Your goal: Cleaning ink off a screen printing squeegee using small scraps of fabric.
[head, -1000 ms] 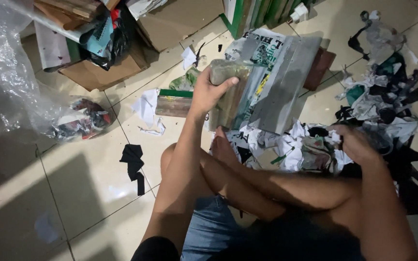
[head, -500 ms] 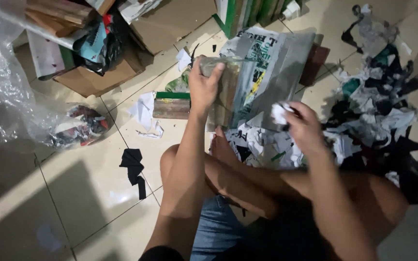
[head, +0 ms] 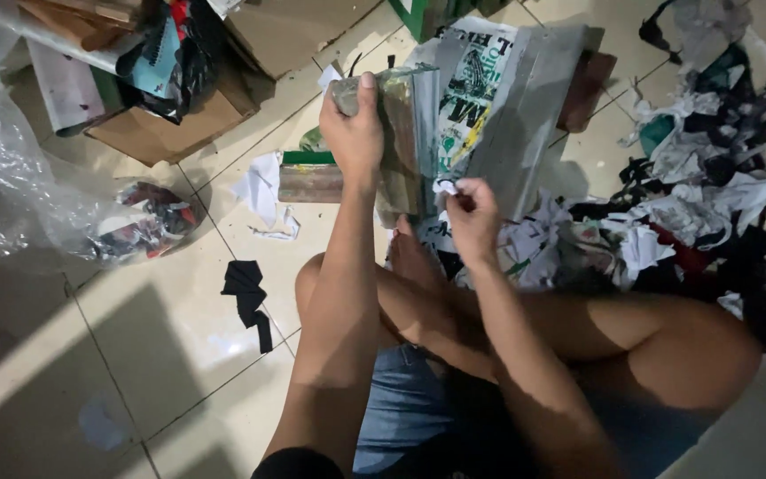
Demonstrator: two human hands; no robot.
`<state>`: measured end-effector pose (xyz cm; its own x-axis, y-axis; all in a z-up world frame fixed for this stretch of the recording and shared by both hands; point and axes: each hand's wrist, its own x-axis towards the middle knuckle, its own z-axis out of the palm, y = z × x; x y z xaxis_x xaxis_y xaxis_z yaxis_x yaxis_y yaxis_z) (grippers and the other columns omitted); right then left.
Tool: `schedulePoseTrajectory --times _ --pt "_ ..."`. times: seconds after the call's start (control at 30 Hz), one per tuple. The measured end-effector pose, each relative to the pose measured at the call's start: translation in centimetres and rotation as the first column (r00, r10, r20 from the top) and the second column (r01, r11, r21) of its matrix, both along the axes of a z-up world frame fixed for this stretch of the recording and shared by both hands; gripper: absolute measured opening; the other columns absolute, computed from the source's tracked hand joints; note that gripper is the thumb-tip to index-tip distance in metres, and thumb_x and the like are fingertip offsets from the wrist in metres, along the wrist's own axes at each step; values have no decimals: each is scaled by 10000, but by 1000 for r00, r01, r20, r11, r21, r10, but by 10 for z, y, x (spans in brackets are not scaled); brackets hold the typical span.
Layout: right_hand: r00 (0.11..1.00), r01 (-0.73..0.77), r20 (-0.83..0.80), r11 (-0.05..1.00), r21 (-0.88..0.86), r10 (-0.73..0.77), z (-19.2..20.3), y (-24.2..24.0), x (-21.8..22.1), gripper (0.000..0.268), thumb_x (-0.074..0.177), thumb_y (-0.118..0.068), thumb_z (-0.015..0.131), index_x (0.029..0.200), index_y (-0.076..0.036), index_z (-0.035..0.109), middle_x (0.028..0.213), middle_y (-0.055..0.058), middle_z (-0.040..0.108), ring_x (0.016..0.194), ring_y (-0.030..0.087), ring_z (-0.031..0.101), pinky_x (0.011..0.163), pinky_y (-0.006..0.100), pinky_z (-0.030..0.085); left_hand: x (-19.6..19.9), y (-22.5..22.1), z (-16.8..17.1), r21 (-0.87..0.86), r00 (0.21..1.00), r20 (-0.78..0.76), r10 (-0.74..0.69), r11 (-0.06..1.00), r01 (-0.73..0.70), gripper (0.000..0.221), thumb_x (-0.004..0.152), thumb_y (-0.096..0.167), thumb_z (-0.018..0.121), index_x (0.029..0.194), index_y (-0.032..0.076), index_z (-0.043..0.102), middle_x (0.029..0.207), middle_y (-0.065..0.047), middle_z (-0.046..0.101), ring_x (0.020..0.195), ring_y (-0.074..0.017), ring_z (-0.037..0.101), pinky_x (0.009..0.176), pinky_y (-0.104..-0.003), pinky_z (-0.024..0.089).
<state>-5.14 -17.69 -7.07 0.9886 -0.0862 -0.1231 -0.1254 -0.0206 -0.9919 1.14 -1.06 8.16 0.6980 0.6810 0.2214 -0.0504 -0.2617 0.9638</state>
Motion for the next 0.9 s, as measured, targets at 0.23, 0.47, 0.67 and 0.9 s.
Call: schedulePoseTrajectory --times 0.23,0.47,0.67,0.9 --pt "989 27 -141 988 -151 -49 18 21 -11 216 918 -347 702 986 -142 709 925 6 743 877 181 672 789 356 509 4 -11 4 88 1000 -8 -10 996 11 493 874 614 561 785 129 550 740 -20 591 706 -163 525 682 -332 432" --pt "734 282 677 933 -226 -58 26 26 27 109 976 -41 678 1085 -43 685 1015 131 707 925 287 674 848 384 563 29 -9 -13 149 973 -30 -227 962 229 455 891 577 591 831 125 599 733 -7 605 678 -159 530 649 -343 441" --pt "697 242 714 914 -327 70 35 30 31 88 967 -17 651 1044 -16 694 991 174 672 880 340 681 735 429 559 46 -5 -6 26 968 -185 -172 983 180 688 822 655 571 1067 12 557 1002 -115 602 963 -242 532 853 -376 424" --pt "815 15 535 915 -404 223 39 53 16 178 1047 -139 589 1114 -14 696 1037 153 687 963 332 684 844 430 536 34 16 -11 -107 964 -261 -54 994 26 1099 762 764 503 1446 -96 480 1500 -249 539 1418 -367 497 1162 -457 383"
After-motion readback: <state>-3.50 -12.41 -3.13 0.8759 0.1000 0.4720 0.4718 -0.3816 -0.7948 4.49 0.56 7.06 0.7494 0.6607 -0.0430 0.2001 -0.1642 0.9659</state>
